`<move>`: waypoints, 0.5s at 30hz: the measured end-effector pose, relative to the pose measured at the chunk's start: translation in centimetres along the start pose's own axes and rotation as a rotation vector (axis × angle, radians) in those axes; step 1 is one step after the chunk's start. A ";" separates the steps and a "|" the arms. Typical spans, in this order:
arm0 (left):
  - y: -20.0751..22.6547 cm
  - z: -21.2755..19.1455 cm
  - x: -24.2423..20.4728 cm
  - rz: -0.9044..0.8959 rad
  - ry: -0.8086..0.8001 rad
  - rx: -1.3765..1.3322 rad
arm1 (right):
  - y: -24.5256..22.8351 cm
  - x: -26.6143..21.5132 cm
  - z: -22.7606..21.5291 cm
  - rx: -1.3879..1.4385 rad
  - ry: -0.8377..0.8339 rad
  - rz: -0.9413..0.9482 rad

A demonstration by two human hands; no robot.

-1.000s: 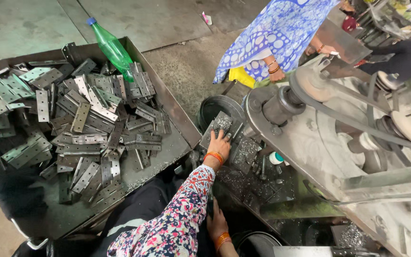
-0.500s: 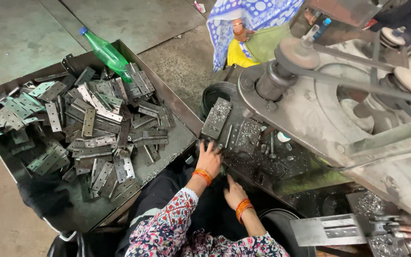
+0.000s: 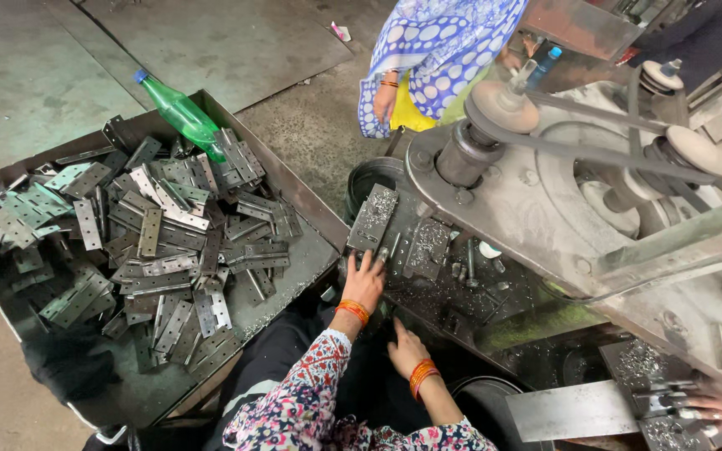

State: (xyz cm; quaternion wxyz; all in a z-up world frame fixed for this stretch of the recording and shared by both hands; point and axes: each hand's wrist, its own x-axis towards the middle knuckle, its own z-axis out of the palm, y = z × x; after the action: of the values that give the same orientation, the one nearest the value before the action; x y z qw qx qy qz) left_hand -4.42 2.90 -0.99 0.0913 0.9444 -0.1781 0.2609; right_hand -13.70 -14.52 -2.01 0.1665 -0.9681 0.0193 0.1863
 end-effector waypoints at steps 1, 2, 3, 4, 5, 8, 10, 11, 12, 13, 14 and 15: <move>-0.3 0.4 0.4 0.015 -0.035 -0.008 | 0.3 0.1 0.2 0.008 0.012 -0.017; -0.4 0.6 0.7 0.031 -0.069 -0.015 | 0.5 0.2 0.4 0.015 0.024 -0.034; -0.4 0.5 0.9 0.052 -0.096 -0.004 | 0.9 0.3 0.6 0.022 0.036 -0.053; -0.4 0.3 1.1 0.073 -0.123 0.008 | 1.2 0.5 0.8 0.026 0.049 -0.061; -0.5 -0.2 1.1 0.094 -0.153 0.023 | 1.5 0.6 1.1 0.034 0.059 -0.071; 0.4 -2.7 1.0 0.121 0.021 -0.031 | 2.4 1.4 1.5 0.076 0.061 -0.139; 1.3 -4.9 0.5 0.093 0.102 -0.102 | 3.4 1.9 1.6 0.125 0.072 -0.209; 1.7 -6.0 0.3 0.078 0.142 -0.137 | 3.9 2.5 1.3 0.155 0.091 -0.252; 2.1 -6.9 0.4 0.001 0.182 -0.216 | 4.4 2.9 0.9 0.186 0.109 -0.296; 2.7 -7.5 0.3 -0.078 0.221 -0.296 | 4.9 3.1 0.3 0.205 0.158 -0.268; 3.1 -7.7 0.2 -0.158 0.260 -0.376 | 5.2 3.7 -0.7 0.224 0.206 -0.240; 3.5 -7.5 0.3 -0.305 0.190 -0.479 | 5.0 4.4 -1.6 0.241 0.257 -0.210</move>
State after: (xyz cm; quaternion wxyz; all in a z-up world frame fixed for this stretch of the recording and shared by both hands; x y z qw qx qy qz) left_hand -9.01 1.59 5.76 0.3661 0.8830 -0.0814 0.2820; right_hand -9.58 -19.62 -3.82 0.2960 -0.9536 -0.0385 0.0394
